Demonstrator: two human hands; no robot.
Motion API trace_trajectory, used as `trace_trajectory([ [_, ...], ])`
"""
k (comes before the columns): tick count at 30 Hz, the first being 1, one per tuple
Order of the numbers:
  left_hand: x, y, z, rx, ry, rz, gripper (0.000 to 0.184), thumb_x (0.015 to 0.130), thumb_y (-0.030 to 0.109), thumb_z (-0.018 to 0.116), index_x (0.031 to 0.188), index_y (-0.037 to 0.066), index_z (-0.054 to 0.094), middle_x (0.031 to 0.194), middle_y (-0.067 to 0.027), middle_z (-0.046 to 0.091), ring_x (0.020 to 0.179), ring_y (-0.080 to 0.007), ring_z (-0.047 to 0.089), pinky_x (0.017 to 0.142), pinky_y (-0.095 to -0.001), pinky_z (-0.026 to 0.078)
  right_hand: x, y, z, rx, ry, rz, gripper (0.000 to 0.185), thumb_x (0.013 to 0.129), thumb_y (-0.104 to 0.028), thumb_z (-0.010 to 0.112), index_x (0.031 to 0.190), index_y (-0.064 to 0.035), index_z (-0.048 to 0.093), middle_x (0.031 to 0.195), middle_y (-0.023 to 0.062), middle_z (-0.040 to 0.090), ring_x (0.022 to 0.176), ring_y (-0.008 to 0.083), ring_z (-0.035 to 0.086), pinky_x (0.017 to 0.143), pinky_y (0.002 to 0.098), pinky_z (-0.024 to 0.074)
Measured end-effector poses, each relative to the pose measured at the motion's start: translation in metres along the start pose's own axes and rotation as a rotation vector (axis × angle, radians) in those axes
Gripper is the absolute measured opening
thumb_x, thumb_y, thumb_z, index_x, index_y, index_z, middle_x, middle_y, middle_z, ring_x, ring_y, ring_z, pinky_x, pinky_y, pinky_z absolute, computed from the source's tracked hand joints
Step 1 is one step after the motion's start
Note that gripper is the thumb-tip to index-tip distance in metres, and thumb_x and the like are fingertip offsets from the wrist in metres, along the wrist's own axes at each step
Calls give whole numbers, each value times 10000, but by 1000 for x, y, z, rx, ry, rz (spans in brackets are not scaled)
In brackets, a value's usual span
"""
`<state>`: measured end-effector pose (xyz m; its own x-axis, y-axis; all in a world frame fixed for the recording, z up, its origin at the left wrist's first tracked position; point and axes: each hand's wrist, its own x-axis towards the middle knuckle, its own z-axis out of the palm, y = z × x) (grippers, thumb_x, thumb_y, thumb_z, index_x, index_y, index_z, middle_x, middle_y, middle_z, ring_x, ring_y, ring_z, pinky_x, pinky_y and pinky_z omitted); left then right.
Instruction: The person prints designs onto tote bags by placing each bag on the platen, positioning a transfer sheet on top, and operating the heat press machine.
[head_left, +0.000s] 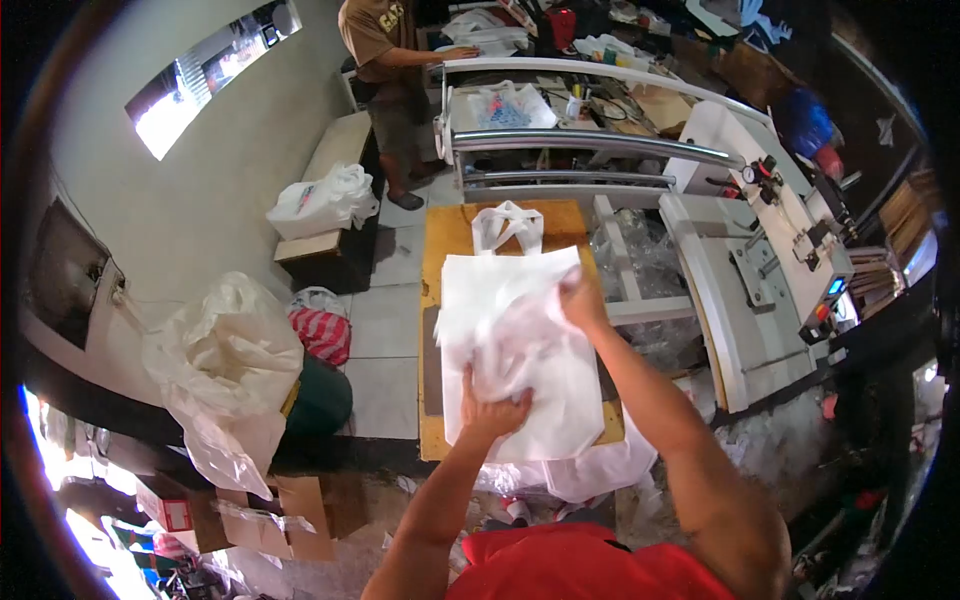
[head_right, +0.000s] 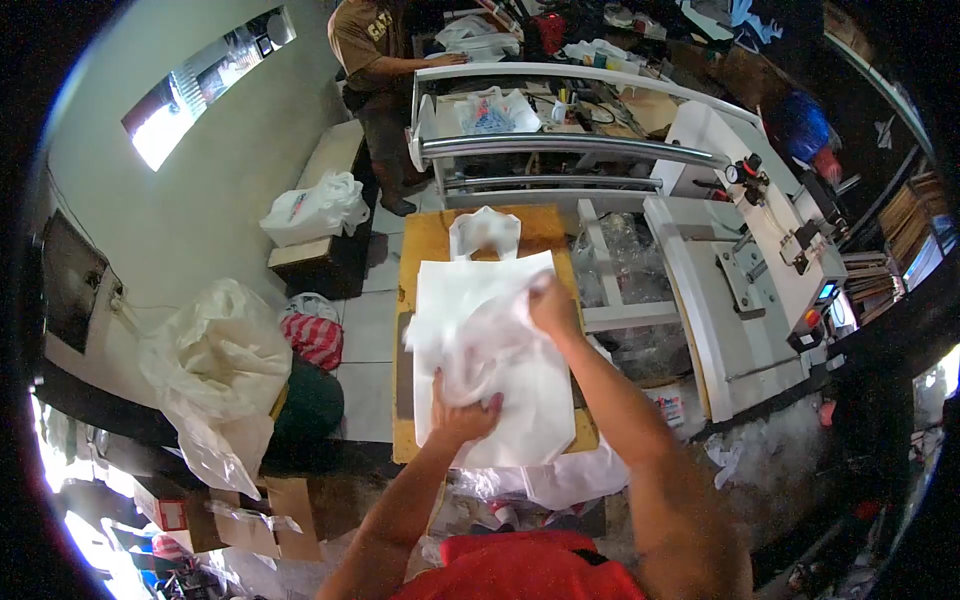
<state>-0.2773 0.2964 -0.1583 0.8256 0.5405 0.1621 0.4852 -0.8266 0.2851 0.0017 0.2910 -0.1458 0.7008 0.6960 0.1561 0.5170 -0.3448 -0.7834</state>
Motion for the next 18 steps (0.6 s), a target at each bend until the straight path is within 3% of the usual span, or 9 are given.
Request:
trace_trajectory([
  [2,2,-1,5,27,-48,-46,692,952,513,500,1585,271,355,1660,-169,243,1524,-459,164,1225,-605,106,32,46,10,-150,245,50,317,840,-198,703,1063,16,632,1061,270,691,1003,453,659,868,490,524],
  [6,3,4,-3,36,-119,-57,699,965,527,474,1593,256,330,1680,-167,174,1537,-450,110,1229,-604,99,21,17,-5,-113,157,166,375,838,-209,721,1105,23,595,1010,300,683,993,466,658,859,511,519],
  [9,2,3,-3,42,-120,-51,699,968,530,466,1595,256,327,1680,-165,173,1537,-448,116,1228,-606,100,20,33,8,-164,274,173,419,827,-208,730,1147,3,560,1034,306,664,998,482,642,862,506,512],
  [11,2,2,-1,36,-109,-51,699,969,534,462,1597,261,321,1680,-159,179,1537,-449,115,1228,-605,100,14,49,16,-311,335,-54,393,825,-191,725,1142,-36,553,1177,263,627,1101,466,594,942,509,471],
  [12,3,1,-1,36,-107,-49,699,969,534,462,1597,261,321,1680,-159,179,1537,-449,115,1228,-605,100,3,42,14,-312,338,-55,393,825,-191,725,1142,-36,553,1177,263,627,1101,466,594,942,509,471],
  [14,2,0,2,49,-113,-48,699,968,544,460,1597,272,322,1678,-158,191,1537,-447,122,1229,-601,105,-37,12,4,-444,221,-417,400,846,-182,696,1197,-45,559,1330,228,544,1215,443,514,1031,546,394],
  [18,2,-1,8,58,-102,-43,709,965,558,470,1595,268,326,1675,-158,203,1538,-437,130,1230,-590,112,-110,1,-11,-497,157,-415,462,889,-226,674,1289,-39,539,1389,206,496,1290,414,458,1068,565,349],
])
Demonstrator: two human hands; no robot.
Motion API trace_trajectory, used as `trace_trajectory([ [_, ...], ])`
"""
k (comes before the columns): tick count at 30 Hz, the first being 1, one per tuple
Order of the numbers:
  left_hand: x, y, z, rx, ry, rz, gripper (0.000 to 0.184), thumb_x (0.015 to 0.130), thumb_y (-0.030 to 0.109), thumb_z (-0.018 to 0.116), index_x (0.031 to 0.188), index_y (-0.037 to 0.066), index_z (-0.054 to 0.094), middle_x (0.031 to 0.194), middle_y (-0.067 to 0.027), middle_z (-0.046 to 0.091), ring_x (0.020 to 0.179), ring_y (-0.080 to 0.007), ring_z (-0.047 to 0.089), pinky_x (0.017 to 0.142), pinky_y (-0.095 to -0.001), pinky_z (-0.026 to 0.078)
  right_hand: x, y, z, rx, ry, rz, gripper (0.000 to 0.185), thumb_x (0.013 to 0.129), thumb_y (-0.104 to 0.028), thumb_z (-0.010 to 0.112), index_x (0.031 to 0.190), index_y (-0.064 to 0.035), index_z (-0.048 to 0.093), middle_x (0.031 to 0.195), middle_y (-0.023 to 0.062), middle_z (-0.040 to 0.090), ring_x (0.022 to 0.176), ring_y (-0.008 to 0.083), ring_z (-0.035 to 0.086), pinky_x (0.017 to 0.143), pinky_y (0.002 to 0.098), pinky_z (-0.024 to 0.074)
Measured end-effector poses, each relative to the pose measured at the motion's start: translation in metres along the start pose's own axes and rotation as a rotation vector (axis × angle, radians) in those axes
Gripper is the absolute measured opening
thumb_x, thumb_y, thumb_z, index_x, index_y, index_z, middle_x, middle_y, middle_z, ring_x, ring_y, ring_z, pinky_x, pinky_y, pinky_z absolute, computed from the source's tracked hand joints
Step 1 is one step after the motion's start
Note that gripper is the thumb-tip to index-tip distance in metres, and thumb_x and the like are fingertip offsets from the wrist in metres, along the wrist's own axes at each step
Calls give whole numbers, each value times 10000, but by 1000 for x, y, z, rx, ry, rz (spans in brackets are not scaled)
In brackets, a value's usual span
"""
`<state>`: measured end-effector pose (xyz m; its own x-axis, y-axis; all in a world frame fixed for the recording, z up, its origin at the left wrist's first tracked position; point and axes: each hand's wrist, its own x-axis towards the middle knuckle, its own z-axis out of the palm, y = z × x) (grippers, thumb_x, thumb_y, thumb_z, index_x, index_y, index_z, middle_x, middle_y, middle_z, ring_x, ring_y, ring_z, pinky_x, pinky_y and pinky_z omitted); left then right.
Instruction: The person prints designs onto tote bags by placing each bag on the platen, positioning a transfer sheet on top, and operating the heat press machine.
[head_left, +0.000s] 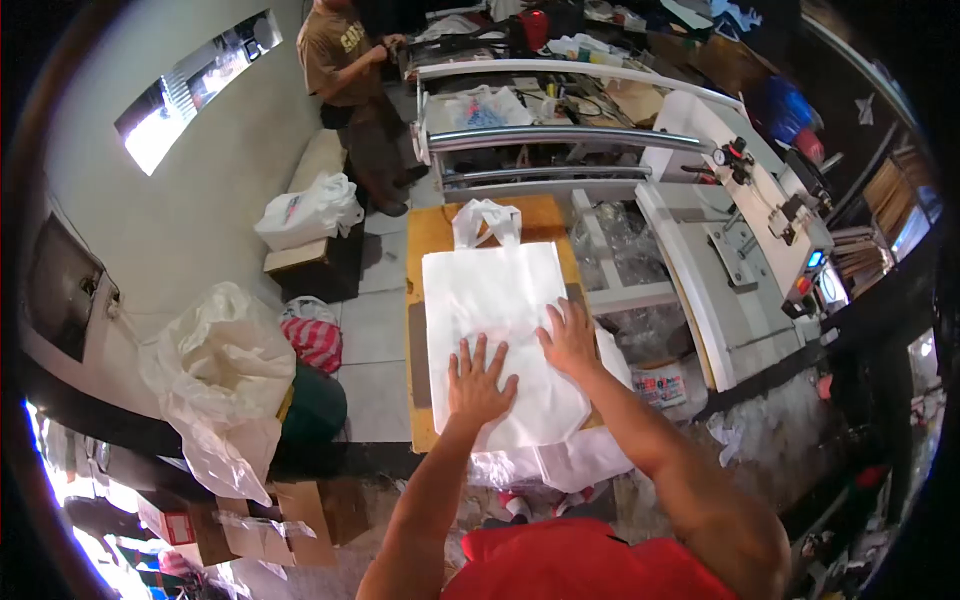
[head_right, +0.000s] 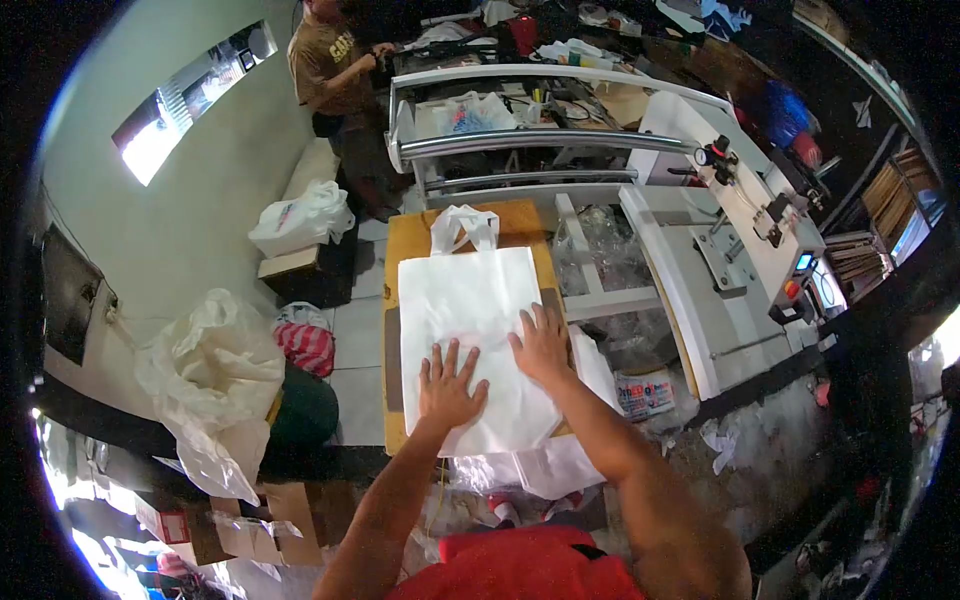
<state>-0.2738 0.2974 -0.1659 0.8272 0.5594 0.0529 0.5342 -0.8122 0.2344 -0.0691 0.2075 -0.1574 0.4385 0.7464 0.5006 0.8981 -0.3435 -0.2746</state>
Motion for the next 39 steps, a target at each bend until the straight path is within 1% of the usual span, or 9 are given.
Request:
trace_trajectory([
  [3,4,-12,-1,-102,70,-6,701,943,508,552,1545,181,410,1627,-183,311,1505,-430,249,1210,-582,189,-37,17,4,16,131,116,559,915,-310,693,1368,-41,508,1397,198,484,1307,413,447,1060,540,371],
  [4,-4,-25,-19,-217,368,-72,590,924,352,645,1442,103,514,1531,-201,432,1423,-423,383,1160,-537,316,-58,16,-16,118,187,222,549,891,-260,727,1341,-21,521,1348,204,514,1260,425,471,1039,556,380],
  [6,-24,-51,-23,-369,590,-191,474,889,205,693,1323,43,593,1347,-209,571,1247,-412,540,1037,-486,453,-74,18,-30,161,178,256,523,856,-227,768,1287,-14,561,1205,195,579,1129,402,549,969,514,442],
  [7,-32,-57,-26,-368,579,-196,474,889,205,693,1323,43,593,1347,-209,571,1247,-412,540,1037,-486,453,-79,15,-33,164,168,262,523,856,-227,768,1287,-14,561,1205,195,579,1129,402,549,969,514,442],
  [9,-46,-65,-30,-525,350,-454,420,873,155,695,1257,2,626,1189,-218,630,1098,-411,609,938,-461,510,-84,10,-37,391,26,566,430,828,-226,792,1163,-9,631,1024,171,613,973,366,596,871,462,488],
  [12,-47,-73,-11,-448,406,-343,459,881,184,686,1284,-25,619,1144,-250,632,1044,-416,634,908,-465,517,-84,7,-38,377,-57,561,360,816,-217,797,1075,-2,670,938,160,624,899,345,606,801,440,501],
  [22,-49,-69,-4,-444,468,-385,399,872,179,687,1204,-40,659,1093,-263,636,978,-422,637,884,-483,521,-85,7,-30,328,-16,532,294,822,-207,773,1015,-1,691,895,146,626,908,354,590,832,459,485],
  [27,-50,-74,-6,-412,476,-350,355,828,209,727,1103,-14,709,870,-190,680,841,-376,669,774,-461,540,-86,8,-26,297,-75,538,334,826,-235,769,1047,3,692,908,153,633,965,365,586,872,468,481],
  [39,-50,-73,0,-487,528,-380,282,866,205,708,1091,37,736,919,-205,699,825,-367,692,783,-445,551,-86,7,-30,282,-55,513,352,832,-248,773,1065,3,692,879,144,634,907,350,600,845,457,497],
])
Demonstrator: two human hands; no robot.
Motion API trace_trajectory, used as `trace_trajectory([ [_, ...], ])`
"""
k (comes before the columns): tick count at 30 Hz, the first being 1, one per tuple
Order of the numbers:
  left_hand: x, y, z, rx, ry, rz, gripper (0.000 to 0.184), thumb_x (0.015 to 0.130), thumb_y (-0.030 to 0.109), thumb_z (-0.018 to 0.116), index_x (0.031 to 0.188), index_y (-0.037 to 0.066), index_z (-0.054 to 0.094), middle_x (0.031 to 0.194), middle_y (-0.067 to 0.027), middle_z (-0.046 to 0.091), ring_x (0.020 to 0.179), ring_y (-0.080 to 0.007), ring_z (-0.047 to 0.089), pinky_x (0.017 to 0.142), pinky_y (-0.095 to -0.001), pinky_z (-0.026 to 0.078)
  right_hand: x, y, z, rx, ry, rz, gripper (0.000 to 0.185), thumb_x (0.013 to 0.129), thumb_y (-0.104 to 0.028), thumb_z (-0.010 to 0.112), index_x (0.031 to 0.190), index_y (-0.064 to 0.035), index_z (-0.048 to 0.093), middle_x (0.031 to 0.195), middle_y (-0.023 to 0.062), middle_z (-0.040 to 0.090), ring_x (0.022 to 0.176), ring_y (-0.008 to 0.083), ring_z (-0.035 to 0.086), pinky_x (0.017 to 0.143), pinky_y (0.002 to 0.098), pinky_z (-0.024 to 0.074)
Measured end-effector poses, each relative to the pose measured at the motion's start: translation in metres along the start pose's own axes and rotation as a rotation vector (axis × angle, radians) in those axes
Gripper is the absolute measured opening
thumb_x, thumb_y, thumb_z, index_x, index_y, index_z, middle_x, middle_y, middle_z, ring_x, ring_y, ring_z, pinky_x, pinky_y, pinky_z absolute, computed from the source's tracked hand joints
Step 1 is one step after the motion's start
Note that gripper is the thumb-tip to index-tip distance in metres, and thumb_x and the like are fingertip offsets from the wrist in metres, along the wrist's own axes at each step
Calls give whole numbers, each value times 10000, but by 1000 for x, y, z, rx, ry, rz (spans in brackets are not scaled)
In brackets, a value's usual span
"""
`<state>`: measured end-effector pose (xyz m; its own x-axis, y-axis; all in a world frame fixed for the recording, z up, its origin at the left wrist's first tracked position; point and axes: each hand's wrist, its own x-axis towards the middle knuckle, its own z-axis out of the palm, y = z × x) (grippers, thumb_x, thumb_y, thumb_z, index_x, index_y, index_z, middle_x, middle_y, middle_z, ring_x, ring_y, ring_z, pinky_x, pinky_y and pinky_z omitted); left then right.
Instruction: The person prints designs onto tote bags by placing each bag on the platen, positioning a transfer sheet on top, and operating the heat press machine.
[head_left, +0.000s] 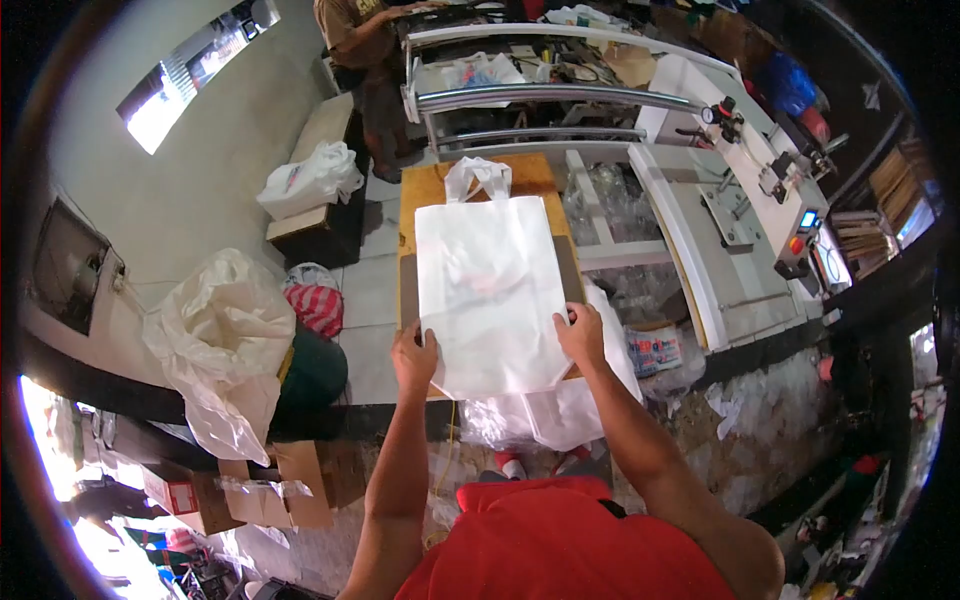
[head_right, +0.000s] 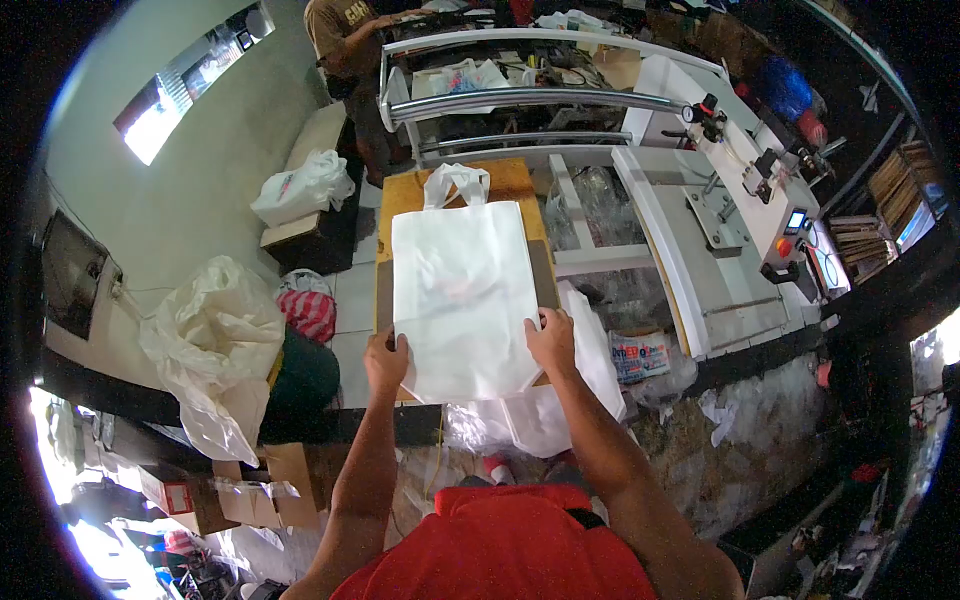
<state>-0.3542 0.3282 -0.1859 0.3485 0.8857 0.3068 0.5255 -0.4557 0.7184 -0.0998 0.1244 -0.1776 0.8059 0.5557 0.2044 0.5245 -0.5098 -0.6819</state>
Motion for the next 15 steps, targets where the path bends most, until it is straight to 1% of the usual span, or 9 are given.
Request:
trace_trajectory([
  [3,-2,-10,-4,70,-30,-105,275,890,213,698,1095,33,730,955,-221,704,836,-382,701,787,-431,555,-2,6,-12,124,47,-25,309,839,-237,786,1002,11,703,832,134,651,745,286,633,702,401,521],
  [5,-12,7,-27,2,39,-407,304,944,213,646,1150,-6,692,1061,-211,706,928,-355,696,850,-413,551,-11,29,-40,204,173,-38,212,889,-179,716,1020,-16,683,837,147,647,751,323,627,704,416,526],
  [6,-35,-46,-25,-465,138,-176,307,980,129,606,1254,-7,636,1159,-138,672,1064,-227,641,922,-370,525,-17,61,-54,179,192,34,192,894,-170,702,1010,-18,681,834,154,657,740,331,634,695,419,527],
  [7,-48,-85,-30,-568,251,-239,266,1010,90,544,1239,-26,614,1254,-131,621,1110,-224,609,963,-366,505,-29,101,-66,153,208,106,173,900,-161,689,1001,-21,679,831,161,667,728,340,640,687,422,529],
  [8,-61,-27,-51,-166,289,-400,257,1021,118,538,1202,-53,601,1207,-166,620,1091,-273,613,976,-381,492,-45,149,-72,48,300,112,154,909,-144,664,1000,-20,672,815,171,676,741,356,661,688,430,531],
  [9,-92,-82,-53,64,327,-247,294,1024,174,548,1190,-66,580,1123,-209,613,1045,-353,603,965,-430,480,-62,192,-86,-87,165,249,147,913,-129,643,1012,-23,666,879,191,689,803,373,677,712,449,536],
  [11,-155,-110,-73,374,79,-344,310,1006,198,561,1145,-79,569,1097,-275,583,1025,-418,579,942,-470,464,-83,260,-108,-184,-114,530,136,890,-118,622,947,-1,662,866,206,698,834,409,677,743,484,532],
  [14,-276,-149,-87,600,-317,-12,205,937,148,595,1039,-30,588,964,-290,610,967,-436,620,889,-483,487,-86,364,-99,-394,-407,477,199,880,-126,642,1047,-19,666,1046,232,687,960,398,667,836,509,537],
  [15,-316,-152,-102,374,-654,-420,178,910,168,622,1002,15,619,893,-246,644,877,-429,646,819,-483,520,-75,389,-92,-394,-429,481,199,880,-126,642,1047,-19,666,1046,232,687,960,398,667,836,509,537],
])
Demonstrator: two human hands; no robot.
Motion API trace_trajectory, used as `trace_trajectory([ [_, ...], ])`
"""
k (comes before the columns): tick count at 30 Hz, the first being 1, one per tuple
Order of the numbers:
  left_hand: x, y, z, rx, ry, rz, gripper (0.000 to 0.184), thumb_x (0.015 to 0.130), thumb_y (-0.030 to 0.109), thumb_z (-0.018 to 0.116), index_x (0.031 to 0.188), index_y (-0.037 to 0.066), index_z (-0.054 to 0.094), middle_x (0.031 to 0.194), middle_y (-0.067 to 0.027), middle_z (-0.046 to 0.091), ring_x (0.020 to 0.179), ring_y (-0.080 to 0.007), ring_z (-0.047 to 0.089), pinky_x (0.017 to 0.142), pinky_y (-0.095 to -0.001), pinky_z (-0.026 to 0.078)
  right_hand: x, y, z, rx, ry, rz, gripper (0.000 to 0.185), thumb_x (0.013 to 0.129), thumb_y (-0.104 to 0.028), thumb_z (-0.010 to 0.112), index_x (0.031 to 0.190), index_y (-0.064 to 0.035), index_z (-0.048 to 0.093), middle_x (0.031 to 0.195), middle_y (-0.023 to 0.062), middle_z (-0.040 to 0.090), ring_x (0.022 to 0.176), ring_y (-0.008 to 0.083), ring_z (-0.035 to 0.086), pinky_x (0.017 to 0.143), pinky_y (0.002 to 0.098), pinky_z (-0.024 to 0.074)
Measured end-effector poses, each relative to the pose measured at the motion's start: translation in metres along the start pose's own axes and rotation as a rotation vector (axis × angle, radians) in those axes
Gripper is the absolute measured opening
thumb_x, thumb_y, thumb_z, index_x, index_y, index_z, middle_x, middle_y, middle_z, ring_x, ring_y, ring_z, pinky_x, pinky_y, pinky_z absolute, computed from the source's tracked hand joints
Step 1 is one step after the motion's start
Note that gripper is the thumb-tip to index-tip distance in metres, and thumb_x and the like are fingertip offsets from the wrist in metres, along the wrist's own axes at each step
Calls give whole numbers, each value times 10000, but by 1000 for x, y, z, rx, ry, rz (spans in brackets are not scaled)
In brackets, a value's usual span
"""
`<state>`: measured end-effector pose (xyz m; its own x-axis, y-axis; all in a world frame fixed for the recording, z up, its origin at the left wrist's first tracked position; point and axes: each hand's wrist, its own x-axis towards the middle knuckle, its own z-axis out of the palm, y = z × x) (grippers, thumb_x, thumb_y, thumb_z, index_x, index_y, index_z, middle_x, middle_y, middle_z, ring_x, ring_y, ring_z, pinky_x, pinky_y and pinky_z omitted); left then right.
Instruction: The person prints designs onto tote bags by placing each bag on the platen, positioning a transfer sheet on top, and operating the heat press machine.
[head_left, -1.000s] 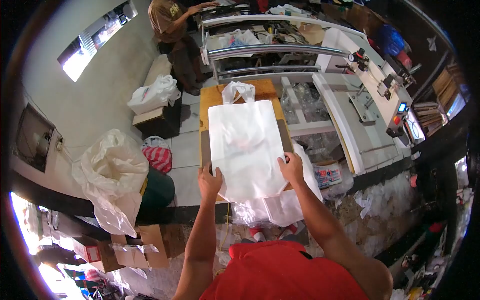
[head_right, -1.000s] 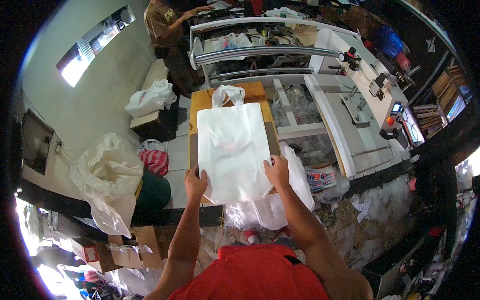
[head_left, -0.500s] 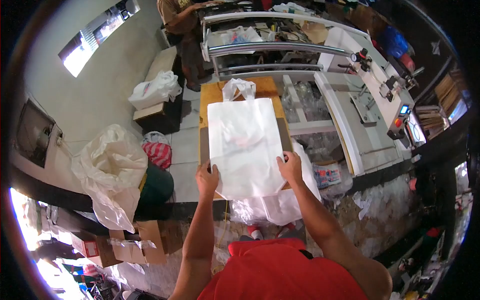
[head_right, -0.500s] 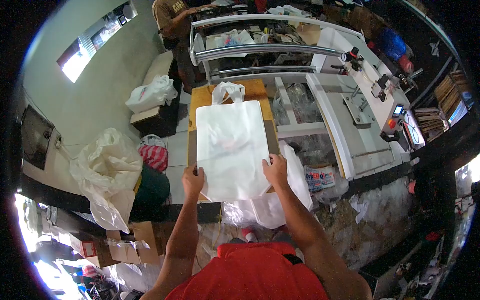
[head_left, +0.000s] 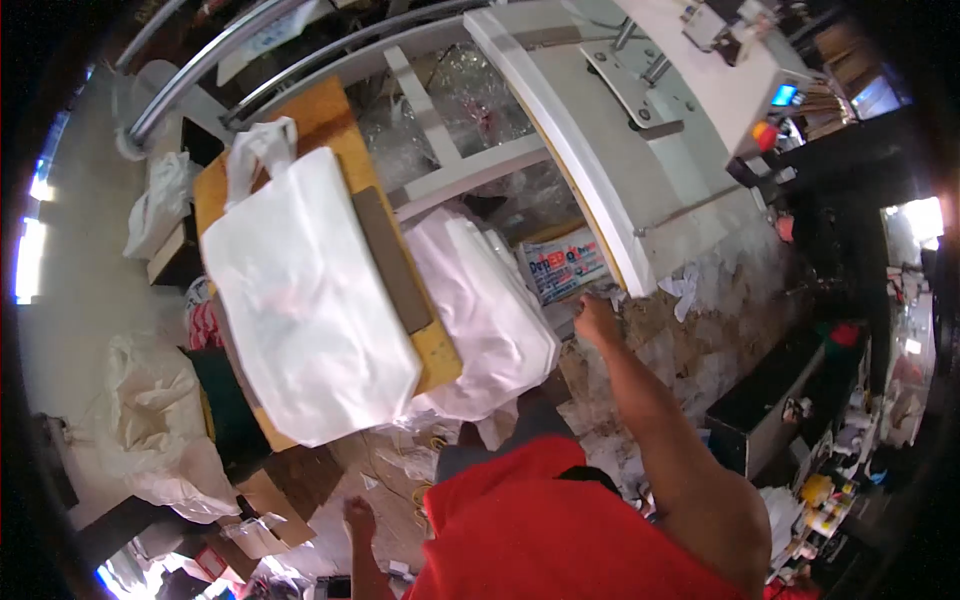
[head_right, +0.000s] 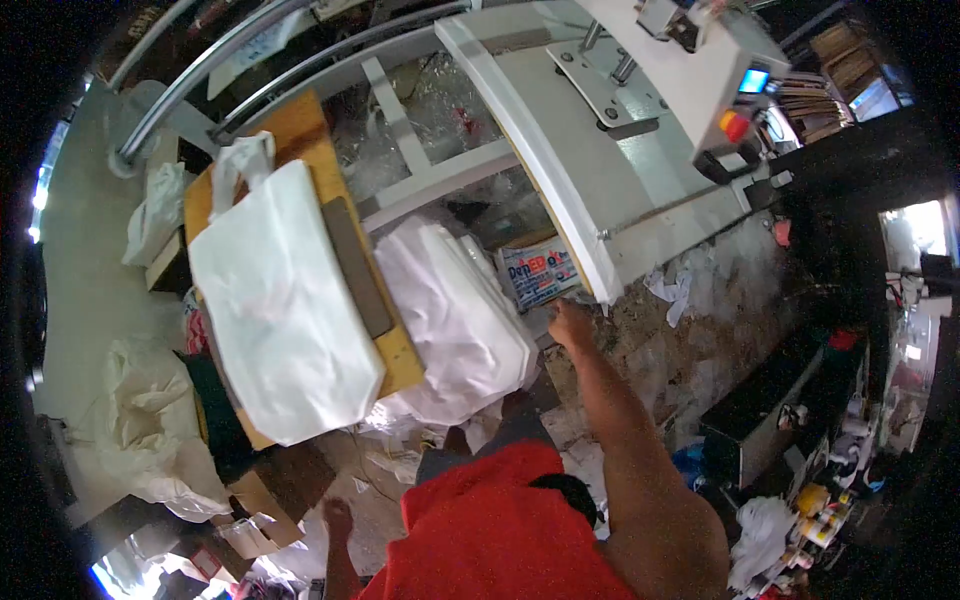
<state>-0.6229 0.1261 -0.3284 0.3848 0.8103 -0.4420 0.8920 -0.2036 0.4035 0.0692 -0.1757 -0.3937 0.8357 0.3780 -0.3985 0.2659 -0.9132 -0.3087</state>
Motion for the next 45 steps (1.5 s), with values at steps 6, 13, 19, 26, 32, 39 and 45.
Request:
trace_trajectory([
  [6,-138,31,55,105,-376,-233,260,861,290,733,1014,81,709,969,-171,741,936,-356,717,807,-465,574,135,10,41,-298,-81,-394,579,725,-120,761,1281,-56,611,1341,196,583,1273,416,519,1071,496,433],
  [13,-124,140,71,-43,-475,-426,372,857,269,748,1145,53,653,1000,-177,744,961,-319,728,806,-428,582,178,-1,38,-351,-217,-568,794,634,-165,879,1361,-118,564,1490,171,444,1387,419,388,1074,554,395],
  [19,-92,215,74,-55,-419,-390,350,871,232,728,1148,32,650,1007,-159,749,897,-286,741,793,-403,593,173,-13,14,-322,-254,-638,873,673,-239,909,1431,-86,504,1505,203,412,1428,410,349,1099,559,368],
  [26,-75,239,71,0,-474,-340,340,894,208,712,1167,20,637,1011,-155,748,890,-267,746,777,-391,594,205,25,45,-307,-186,-544,505,810,-242,788,1262,-84,626,1338,197,545,1278,409,486,1023,560,410],
  [32,-70,212,87,-154,-429,-277,346,895,210,725,1168,17,637,1019,-149,742,901,-266,743,791,-384,592,181,1,-12,-110,-127,-556,154,881,-156,666,968,-38,714,1032,170,660,1050,393,583,927,512,458],
  [39,-49,221,92,-200,-445,-226,311,908,183,695,1168,15,657,1075,-172,725,952,-280,731,834,-390,582,169,6,-10,65,150,-699,120,880,-42,641,974,-11,707,1000,185,677,1023,413,614,892,488,503],
  [45,-25,305,54,-66,-534,367,430,877,177,698,1283,51,628,1206,-198,676,1126,-364,663,968,-442,537,85,-26,-50,46,147,-525,229,930,-89,616,1132,-7,687,1106,210,682,1025,416,623,873,474,514],
])
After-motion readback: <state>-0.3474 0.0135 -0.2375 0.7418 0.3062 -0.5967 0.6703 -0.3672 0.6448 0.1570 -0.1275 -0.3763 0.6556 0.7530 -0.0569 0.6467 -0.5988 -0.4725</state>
